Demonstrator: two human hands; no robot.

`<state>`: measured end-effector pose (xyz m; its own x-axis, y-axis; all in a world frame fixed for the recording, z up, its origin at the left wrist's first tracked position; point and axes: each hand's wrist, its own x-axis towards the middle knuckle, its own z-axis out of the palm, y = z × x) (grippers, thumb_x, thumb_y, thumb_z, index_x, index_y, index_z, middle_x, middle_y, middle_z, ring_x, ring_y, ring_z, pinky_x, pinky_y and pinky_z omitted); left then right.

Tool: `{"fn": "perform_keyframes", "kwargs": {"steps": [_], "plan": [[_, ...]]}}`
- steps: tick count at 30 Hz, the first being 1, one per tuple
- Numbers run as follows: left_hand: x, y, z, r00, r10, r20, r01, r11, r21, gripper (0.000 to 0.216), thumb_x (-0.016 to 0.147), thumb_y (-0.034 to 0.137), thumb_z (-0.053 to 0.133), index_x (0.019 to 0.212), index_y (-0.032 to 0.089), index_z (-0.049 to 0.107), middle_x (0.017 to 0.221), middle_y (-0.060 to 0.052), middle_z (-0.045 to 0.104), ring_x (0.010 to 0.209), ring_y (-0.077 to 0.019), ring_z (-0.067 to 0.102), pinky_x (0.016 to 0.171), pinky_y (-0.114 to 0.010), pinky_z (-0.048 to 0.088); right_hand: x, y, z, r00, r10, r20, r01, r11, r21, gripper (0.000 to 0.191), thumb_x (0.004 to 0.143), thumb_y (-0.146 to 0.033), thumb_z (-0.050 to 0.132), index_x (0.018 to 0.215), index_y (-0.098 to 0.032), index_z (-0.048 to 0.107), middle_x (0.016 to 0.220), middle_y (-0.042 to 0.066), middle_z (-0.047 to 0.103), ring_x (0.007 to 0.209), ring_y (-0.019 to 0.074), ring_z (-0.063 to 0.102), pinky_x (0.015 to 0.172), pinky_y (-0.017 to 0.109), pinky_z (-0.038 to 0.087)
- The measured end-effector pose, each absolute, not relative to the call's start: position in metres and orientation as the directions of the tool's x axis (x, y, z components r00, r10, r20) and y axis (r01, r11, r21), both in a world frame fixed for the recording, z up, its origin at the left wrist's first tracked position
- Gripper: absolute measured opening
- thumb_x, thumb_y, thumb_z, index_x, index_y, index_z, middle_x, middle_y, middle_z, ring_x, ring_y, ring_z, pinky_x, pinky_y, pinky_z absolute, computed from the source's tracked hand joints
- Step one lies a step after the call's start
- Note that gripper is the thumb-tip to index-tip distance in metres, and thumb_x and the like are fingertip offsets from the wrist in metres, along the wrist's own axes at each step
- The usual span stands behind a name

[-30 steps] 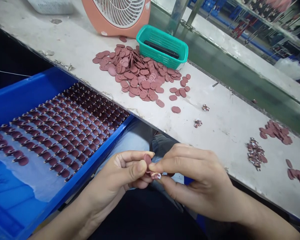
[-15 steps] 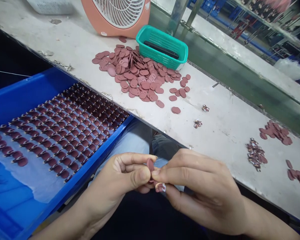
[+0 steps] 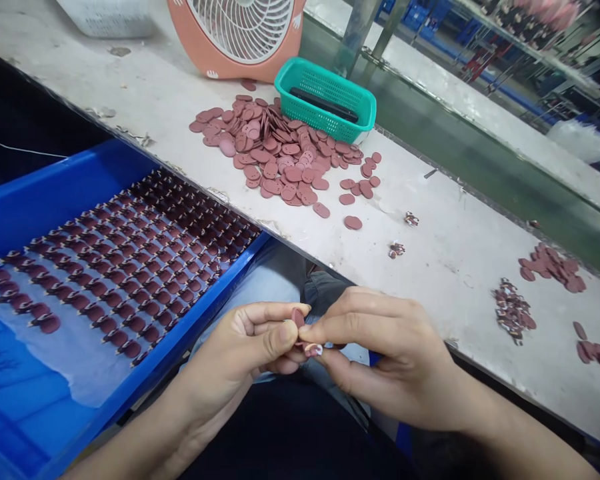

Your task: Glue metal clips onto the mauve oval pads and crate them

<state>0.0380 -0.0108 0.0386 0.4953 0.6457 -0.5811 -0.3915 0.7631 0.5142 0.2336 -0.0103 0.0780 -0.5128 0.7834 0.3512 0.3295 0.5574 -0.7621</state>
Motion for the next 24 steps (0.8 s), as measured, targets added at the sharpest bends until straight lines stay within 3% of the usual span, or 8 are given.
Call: {"fn": "perform_keyframes", "kwargs": {"steps": [19, 22, 24], "plan": [[0.028, -0.006, 0.032, 0.516, 0.611, -0.6, -0.416, 0.791, 0.448, 0.034, 0.061, 0.037, 0.094, 0.086, 0.017, 0.081, 0.068, -0.001, 0.075, 0.059, -0.0088, 0.068, 0.053, -0.013, 0.056, 0.223, -0.003, 0.081, -0.54, 0.788, 0.295, 0.362, 0.534, -0.764, 0.021, 0.085, -0.003, 0.066, 0.102, -0.012, 0.072, 0.081, 0.005, 0.072, 0.071, 0.0119, 0.066, 0.07, 0.024, 0.053], [0.025, -0.006, 0.03, 0.565, 0.59, -0.577, -0.42, 0.807, 0.415, 0.034, 0.062, 0.036, 0.094, 0.084, 0.015, 0.081, 0.07, -0.002, 0.075, 0.055, -0.007, 0.066, 0.052, -0.013, 0.057, 0.221, -0.002, 0.081, -0.548, 0.785, 0.287, 0.361, 0.532, -0.766, 0.027, 0.084, -0.003, 0.067, 0.108, -0.014, 0.071, 0.084, 0.004, 0.072, 0.074, 0.0121, 0.066, 0.072, 0.025, 0.053], [0.023, -0.005, 0.028, 0.588, 0.57, -0.573, -0.431, 0.821, 0.374, 0.032, 0.062, 0.036, 0.094, 0.08, 0.014, 0.08, 0.072, -0.003, 0.076, 0.054, -0.0072, 0.066, 0.051, -0.015, 0.059, 0.223, -0.001, 0.081, -0.538, 0.785, 0.306, 0.346, 0.537, -0.769, 0.036, 0.085, -0.014, 0.074, 0.12, -0.014, 0.067, 0.095, 0.006, 0.073, 0.083, 0.0142, 0.066, 0.077, 0.026, 0.054]]}}
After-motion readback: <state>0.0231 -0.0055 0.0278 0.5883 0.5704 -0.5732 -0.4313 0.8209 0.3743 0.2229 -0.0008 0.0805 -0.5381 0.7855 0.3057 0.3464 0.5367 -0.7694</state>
